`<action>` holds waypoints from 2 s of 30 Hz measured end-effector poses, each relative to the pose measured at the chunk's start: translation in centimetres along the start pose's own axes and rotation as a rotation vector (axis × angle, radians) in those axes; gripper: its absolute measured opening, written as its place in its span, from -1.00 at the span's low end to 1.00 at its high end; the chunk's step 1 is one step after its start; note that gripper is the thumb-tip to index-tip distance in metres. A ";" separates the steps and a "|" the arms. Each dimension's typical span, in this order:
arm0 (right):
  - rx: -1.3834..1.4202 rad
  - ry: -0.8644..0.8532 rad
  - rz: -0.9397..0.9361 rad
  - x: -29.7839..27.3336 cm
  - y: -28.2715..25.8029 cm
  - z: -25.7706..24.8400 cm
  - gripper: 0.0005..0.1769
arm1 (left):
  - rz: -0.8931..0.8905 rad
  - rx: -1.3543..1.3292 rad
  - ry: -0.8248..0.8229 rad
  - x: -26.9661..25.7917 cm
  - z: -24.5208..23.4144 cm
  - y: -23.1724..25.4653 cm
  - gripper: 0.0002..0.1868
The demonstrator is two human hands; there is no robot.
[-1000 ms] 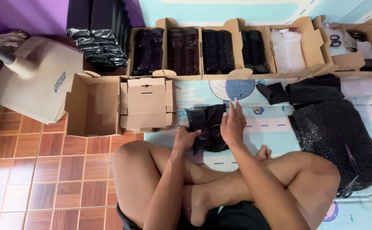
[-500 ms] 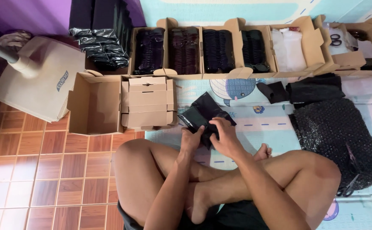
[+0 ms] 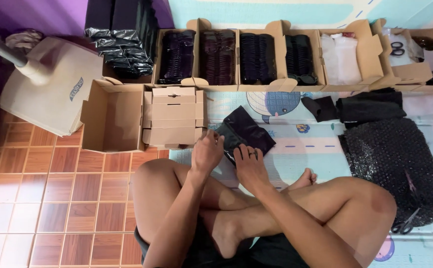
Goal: Packing sunglasses into black plastic protective sleeves one by one.
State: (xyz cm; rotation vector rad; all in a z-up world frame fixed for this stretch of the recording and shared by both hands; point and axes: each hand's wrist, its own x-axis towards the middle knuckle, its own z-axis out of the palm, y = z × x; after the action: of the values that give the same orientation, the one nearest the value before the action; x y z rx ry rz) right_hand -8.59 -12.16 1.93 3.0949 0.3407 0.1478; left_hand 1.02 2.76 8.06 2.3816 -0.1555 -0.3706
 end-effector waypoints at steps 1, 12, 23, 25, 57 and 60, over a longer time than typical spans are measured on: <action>0.003 0.000 0.002 0.0 0.1 0.5 -0.46 | 0.000 0.003 -0.001 0.4 0.7 -0.9 -0.68; 0.220 -0.255 -0.037 -0.8 5.2 -1.2 -0.35 | 0.105 0.284 -0.160 -0.8 5.0 -6.0 -0.71; 0.091 -0.429 -0.077 -0.6 9.3 0.0 -0.40 | 0.199 0.074 -0.160 1.0 7.1 -6.1 -0.80; 0.044 -0.410 -0.066 -1.3 9.5 0.1 -0.44 | 0.209 0.034 -0.172 0.6 6.9 -5.5 -0.81; 0.289 -0.388 0.069 0.5 9.9 -2.1 -0.47 | 0.362 0.408 -0.254 0.3 6.1 -3.3 -0.31; 0.271 -0.385 0.068 0.5 9.9 -2.1 -0.38 | 0.342 0.329 -0.260 0.2 5.4 -3.1 -0.32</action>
State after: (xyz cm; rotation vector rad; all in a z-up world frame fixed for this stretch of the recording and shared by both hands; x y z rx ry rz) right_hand -6.20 -21.73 4.41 3.2937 0.2590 -0.5304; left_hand -0.41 1.55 2.16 2.5519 -0.7863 -0.5190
